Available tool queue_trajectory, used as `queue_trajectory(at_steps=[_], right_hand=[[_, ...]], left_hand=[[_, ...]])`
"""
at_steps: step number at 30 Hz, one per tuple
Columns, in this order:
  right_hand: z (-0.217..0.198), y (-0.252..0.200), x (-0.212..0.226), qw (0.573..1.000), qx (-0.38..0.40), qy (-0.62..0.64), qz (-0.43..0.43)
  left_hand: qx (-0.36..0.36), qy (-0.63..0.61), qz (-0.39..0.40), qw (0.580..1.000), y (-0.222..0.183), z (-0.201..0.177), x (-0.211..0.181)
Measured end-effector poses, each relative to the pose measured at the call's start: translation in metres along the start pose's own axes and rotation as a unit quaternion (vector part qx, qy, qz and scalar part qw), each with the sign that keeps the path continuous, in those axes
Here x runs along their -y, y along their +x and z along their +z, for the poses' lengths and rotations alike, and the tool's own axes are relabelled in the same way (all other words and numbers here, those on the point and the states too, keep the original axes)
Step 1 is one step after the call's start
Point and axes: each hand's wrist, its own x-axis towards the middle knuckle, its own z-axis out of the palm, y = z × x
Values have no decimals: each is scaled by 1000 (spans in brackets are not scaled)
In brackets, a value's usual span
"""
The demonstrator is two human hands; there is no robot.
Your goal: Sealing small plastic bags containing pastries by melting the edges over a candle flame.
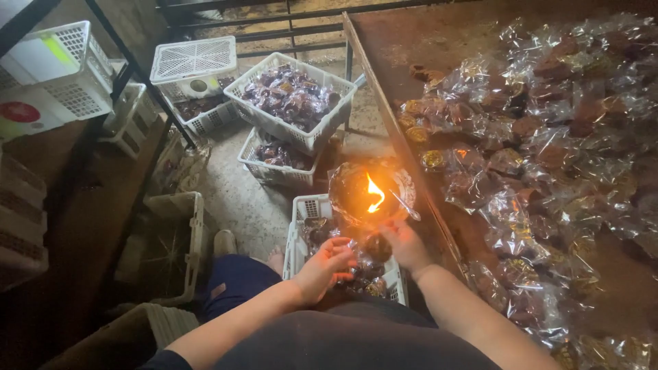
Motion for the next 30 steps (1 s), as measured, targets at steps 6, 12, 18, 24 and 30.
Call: queue_trajectory(at_steps=[6,12,18,24,30], right_hand=[[16,-20,2,991,121,61,-21],[18,-31,15,923,188,306,137],[-28,-25,46,994,24,1,-104],[-133,19,-21,848,-396,-340,-89],[-183,-22,0,936,-317,-44,146]], left_hand=[[-2,247,-47,968,-31,31,-44],[93,177,66,978,-25,16,-25],[-49,171,-80,981,-40,31,-51],[-101,198,-109,969,-25,3,-35],[-85,132,-123,980,-5,-18,-9]])
